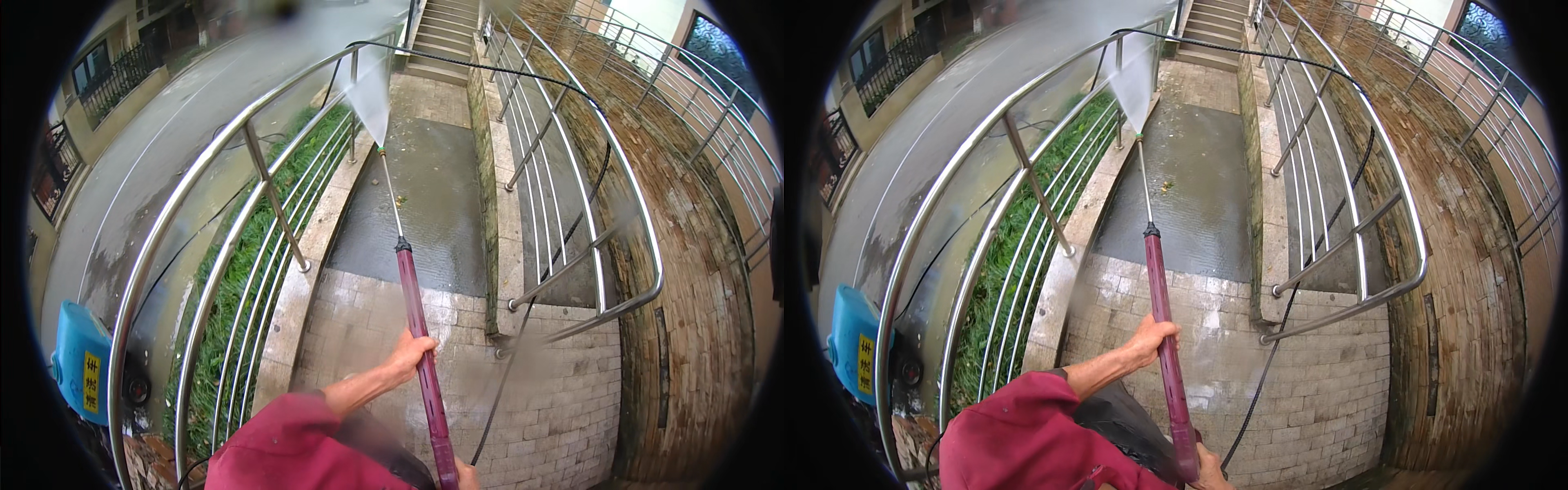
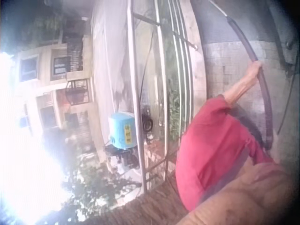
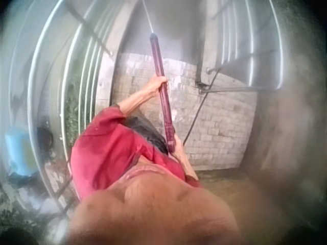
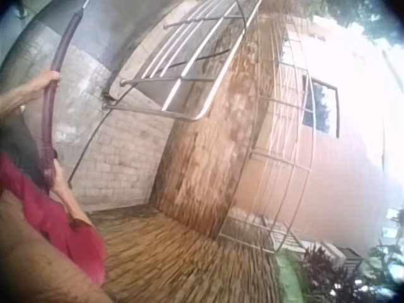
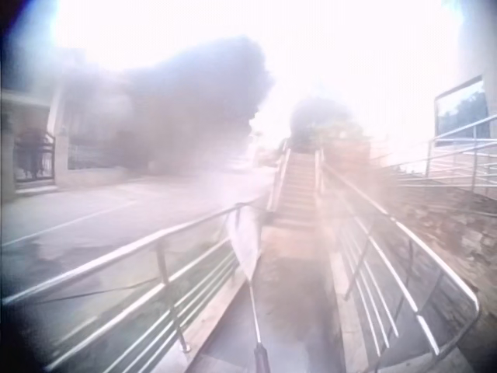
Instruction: The person uses a pressure washer to clean an outdoor concrete staircase and adjacent walkway. They systematically spray the steps and landing, moving the nozzle back and forth to remove dirt and debris.
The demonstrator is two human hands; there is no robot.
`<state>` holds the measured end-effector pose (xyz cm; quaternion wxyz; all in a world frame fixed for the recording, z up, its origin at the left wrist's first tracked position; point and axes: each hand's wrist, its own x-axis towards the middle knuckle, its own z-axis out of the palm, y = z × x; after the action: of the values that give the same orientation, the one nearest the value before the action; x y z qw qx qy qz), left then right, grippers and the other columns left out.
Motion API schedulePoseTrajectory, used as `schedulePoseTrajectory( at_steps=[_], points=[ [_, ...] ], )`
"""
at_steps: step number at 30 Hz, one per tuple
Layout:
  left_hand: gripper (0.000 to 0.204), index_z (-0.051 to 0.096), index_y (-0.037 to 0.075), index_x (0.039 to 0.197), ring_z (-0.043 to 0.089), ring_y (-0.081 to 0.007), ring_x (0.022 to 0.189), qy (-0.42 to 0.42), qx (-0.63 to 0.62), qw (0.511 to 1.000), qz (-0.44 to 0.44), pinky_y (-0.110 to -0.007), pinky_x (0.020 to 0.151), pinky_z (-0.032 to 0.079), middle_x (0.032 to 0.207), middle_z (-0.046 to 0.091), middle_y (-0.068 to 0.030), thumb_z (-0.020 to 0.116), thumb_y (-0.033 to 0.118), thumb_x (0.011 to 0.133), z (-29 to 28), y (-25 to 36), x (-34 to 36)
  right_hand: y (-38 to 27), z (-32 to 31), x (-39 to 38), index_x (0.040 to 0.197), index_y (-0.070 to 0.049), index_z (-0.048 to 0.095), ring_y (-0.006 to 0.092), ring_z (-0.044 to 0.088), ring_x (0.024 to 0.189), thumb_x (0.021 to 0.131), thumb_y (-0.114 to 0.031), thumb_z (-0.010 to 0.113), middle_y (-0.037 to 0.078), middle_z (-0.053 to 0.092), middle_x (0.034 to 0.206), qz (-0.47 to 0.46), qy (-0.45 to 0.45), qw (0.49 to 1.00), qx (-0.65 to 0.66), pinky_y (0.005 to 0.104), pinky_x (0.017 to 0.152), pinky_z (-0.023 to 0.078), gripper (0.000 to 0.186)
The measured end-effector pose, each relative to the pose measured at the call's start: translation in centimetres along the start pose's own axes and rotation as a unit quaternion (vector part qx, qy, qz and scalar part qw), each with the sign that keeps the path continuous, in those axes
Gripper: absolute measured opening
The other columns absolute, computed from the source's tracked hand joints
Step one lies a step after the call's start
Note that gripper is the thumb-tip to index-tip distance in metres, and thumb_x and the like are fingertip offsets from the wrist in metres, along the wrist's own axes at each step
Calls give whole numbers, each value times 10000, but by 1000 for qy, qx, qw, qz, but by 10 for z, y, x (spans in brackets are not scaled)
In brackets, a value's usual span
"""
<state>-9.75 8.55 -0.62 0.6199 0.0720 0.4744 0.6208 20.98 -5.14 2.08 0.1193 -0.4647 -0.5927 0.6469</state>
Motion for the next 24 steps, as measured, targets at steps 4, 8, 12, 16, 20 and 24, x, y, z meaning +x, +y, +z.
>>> schedulePoseTrajectory(
  at_steps=[4,8,12,16,20,24],
  points=[
    [225,493,29,988,607,-195,691,-52,16,998,21,-370,620,552,777,583,-83,669,66,851,-32,93,63,-66,62,92,973,-22,591,341,708,721,806,-108,692,220,653,748,-127,41,977,-164,416,622,527,213],
    [245,484,56,1013,612,-162,683,-154,-34,986,45,-338,649,560,785,600,-63,689,122,896,-54,171,105,-102,116,158,959,-13,587,332,695,693,783,-78,697,206,644,729,-168,78,975,-122,413,610,520,218],
    [201,504,59,990,628,-176,715,-169,-56,984,13,-360,655,570,823,614,-65,674,137,915,-71,168,130,-105,123,173,924,-23,589,301,674,652,731,-76,709,171,640,715,-180,81,971,-135,393,611,520,233],
    [179,559,60,863,624,-199,669,-179,-168,963,-110,-380,637,566,753,619,-66,675,187,915,-89,89,155,-81,95,147,930,-18,627,260,678,671,685,-91,729,149,661,724,-62,72,982,-166,386,627,522,274],
    [239,545,49,911,602,-234,563,-35,-116,979,-162,-421,546,554,675,581,-88,670,253,910,-93,-10,143,-60,76,106,1109,-6,631,170,572,724,732,-71,737,56,627,784,-32,48,995,-86,334,695,504,397],
    [267,511,45,989,594,-258,556,33,-126,961,-244,-453,530,560,662,550,-103,656,257,915,-90,-85,105,-56,40,42,1016,-15,639,165,561,662,655,-56,806,50,619,745,64,52,988,-133,346,636,498,400]
  ],
)
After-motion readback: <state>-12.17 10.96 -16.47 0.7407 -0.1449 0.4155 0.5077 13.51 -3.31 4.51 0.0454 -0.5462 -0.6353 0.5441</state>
